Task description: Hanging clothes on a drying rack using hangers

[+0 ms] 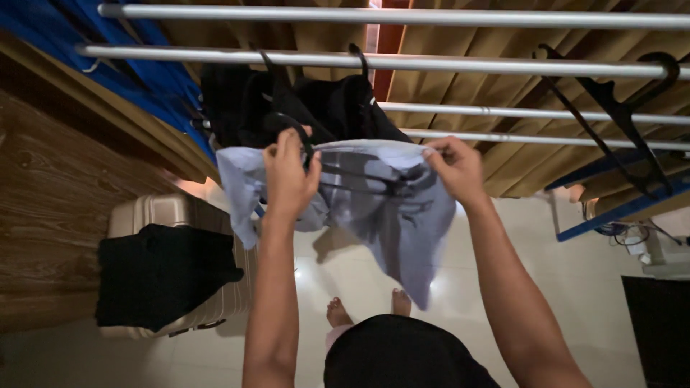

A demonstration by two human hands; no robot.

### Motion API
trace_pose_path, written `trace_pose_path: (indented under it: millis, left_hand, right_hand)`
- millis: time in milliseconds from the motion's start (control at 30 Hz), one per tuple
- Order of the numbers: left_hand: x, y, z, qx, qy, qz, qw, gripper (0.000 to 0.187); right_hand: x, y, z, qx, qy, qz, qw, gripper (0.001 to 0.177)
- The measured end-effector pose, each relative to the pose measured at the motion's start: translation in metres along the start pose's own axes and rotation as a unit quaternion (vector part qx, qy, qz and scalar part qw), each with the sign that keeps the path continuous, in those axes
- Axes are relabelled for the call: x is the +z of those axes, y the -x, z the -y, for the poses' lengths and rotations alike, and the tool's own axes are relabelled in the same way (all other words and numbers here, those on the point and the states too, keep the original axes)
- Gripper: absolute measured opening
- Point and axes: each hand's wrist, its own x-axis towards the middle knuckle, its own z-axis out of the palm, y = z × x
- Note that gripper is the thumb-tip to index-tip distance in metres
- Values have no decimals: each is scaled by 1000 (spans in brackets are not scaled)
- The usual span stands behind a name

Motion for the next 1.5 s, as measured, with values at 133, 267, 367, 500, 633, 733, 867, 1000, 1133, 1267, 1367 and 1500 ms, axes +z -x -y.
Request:
trace_pose_path:
  millis: [133,267,367,500,633,733,867,1000,1133,1267,1367,1500]
  left_hand:
    - [20,10,10,-17,-50,-13,999,33]
    - [16,5,-5,-17,-73,-37,996,27]
    - [14,0,-10,-27,-93,-68,993,23]
    - [32,2,-1,-25,-131,-108,985,26]
    - [32,-2,-8,-9,-119,-156,981,27]
    - [40,4,15,-8,-52,-157,986,16]
    - [33,4,6,9,-21,-151,988,23]
    - [27,6,-2,-19,41,-121,992,18]
    - [22,6,-15,-40,75,-75,994,10]
    - [18,2,-26,10,68,-78,995,10]
    - [15,-1,-36,31,55,-58,996,11]
    - [33,7,-34,33,78,-39,996,13]
  right_hand:
    - [-6,0,49,-46,-12,-40,998,13]
    - [-5,8,90,-105,95,-31,989,16]
    - [3,13,101,-145,135,-41,979,16]
    - [12,20,103,-230,187,-133,945,9]
    - [11,19,100,-205,146,-98,963,7]
    - [10,25,116,-158,107,81,978,16]
    - [20,27,118,-153,68,137,976,17]
    - [25,21,97,-219,189,-43,956,28]
    - [30,15,90,-220,280,-7,935,43]
    - [41,21,59,-171,306,43,936,27]
    - [49,28,61,-155,323,69,931,19]
    - [61,37,55,-163,321,65,931,22]
